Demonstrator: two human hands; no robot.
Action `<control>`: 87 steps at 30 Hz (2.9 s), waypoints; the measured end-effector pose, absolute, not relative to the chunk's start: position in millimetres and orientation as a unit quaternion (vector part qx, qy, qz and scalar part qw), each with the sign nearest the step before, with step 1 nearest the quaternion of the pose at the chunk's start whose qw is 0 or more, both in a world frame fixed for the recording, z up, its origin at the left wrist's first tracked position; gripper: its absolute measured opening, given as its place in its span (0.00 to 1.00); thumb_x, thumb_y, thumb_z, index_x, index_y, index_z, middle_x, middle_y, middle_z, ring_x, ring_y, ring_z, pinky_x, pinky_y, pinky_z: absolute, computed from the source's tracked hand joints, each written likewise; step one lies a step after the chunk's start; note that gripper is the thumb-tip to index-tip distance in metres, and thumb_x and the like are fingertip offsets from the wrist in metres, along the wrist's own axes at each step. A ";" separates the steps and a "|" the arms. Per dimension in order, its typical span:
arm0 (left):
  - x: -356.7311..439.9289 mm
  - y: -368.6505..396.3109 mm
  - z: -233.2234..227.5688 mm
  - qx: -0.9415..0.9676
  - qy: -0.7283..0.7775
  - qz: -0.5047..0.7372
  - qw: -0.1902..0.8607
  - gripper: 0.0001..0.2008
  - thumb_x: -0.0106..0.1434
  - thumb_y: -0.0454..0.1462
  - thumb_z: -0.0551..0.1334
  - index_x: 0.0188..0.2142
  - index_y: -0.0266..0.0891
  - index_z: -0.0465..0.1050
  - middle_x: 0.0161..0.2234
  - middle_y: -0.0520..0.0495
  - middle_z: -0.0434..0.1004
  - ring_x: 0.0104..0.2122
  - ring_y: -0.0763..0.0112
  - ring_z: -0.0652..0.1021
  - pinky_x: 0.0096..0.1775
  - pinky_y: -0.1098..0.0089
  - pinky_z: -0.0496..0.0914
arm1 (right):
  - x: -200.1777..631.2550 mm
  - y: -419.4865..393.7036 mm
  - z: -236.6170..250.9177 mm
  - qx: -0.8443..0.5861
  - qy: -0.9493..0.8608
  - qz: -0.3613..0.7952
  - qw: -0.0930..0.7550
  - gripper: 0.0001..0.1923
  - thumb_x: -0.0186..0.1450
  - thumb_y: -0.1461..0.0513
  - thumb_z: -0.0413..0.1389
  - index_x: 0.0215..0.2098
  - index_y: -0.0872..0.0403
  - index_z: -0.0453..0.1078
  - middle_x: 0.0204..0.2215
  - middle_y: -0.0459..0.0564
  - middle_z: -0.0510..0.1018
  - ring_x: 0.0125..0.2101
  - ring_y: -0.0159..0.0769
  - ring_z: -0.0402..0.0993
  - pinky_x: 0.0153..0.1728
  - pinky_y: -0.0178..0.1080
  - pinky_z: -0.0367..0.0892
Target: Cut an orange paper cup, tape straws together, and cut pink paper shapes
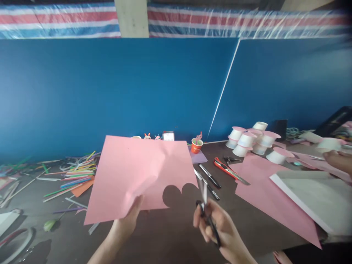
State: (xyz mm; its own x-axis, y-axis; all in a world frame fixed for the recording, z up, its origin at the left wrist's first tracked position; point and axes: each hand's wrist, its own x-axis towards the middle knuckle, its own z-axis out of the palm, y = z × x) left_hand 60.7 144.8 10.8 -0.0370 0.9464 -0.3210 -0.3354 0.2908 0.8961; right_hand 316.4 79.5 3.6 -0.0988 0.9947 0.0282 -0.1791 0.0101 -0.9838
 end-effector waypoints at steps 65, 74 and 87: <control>119.7 202.6 27.1 0.306 0.309 0.624 0.649 0.18 0.49 0.40 0.63 0.41 0.42 0.68 0.33 0.49 0.76 0.26 0.70 0.74 0.21 0.74 0.68 | 283.1 169.5 23.1 -0.378 -0.601 0.545 0.445 0.18 0.55 0.50 0.54 0.30 0.57 0.63 0.21 0.44 0.66 0.20 0.25 0.57 0.22 0.30 0.53; 117.8 200.8 27.7 0.310 0.312 0.621 0.648 0.16 0.48 0.40 0.64 0.38 0.40 0.70 0.32 0.48 0.76 0.27 0.70 0.75 0.22 0.75 0.69 | 282.6 166.9 27.1 -0.391 -0.605 0.536 0.439 0.19 0.54 0.49 0.54 0.27 0.57 0.62 0.19 0.44 0.65 0.21 0.27 0.57 0.22 0.30 0.52; 113.8 199.2 27.7 0.307 0.309 0.627 0.645 0.18 0.49 0.38 0.64 0.41 0.43 0.68 0.38 0.49 0.75 0.29 0.68 0.75 0.21 0.75 0.69 | 283.9 166.4 23.1 -0.412 -0.605 0.528 0.430 0.18 0.54 0.49 0.54 0.27 0.57 0.62 0.17 0.44 0.67 0.21 0.28 0.59 0.22 0.31 0.51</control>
